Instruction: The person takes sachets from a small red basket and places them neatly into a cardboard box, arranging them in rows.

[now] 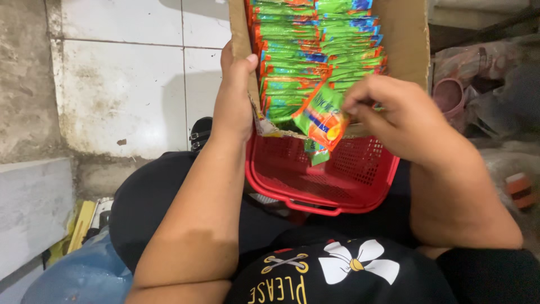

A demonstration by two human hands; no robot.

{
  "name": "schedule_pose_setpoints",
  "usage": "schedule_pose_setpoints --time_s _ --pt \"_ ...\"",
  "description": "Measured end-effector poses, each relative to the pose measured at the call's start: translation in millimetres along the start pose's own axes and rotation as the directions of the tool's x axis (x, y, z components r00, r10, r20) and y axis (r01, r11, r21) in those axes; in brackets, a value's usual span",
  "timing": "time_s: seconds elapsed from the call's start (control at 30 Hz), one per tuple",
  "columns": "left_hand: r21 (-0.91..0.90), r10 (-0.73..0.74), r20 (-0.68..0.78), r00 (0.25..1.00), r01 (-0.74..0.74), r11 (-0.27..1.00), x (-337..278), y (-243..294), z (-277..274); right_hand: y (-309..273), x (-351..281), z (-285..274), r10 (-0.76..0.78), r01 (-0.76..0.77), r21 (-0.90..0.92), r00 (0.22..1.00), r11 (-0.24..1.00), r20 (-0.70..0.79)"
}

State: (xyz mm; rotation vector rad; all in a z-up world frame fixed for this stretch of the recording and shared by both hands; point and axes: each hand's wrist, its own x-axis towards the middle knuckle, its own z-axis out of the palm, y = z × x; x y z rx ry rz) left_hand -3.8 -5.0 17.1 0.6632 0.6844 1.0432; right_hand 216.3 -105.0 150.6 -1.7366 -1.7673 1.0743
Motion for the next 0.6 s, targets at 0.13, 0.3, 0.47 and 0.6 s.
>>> schedule_pose_setpoints --time_s 0.13,0.3,0.47,0.6 --pt "-0.011 0.01 -0.01 1.0 -0.01 1.0 -1.5 4.2 1.8 16.2 20.2 8.8 -0.118 0.108 -0.197 0.992 0.974 -0.042" --pt "0.007 -0.023 -0.02 1.0 0.023 1.0 -6.9 11.3 5.4 16.6 30.6 5.0 -0.302 0.231 -0.465 0.95 0.854 -0.084" --pt "-0.016 -0.034 -0.017 0.999 0.034 0.999 -8.7 13.8 4.8 4.8 28.2 1.6 -0.397 0.37 -0.396 0.918 0.841 0.015" --pt "-0.029 -0.019 0.009 1.0 0.019 0.999 -7.6 11.3 1.7 -3.1 25.1 -2.4 -0.47 0.479 -0.316 0.876 0.819 0.109"
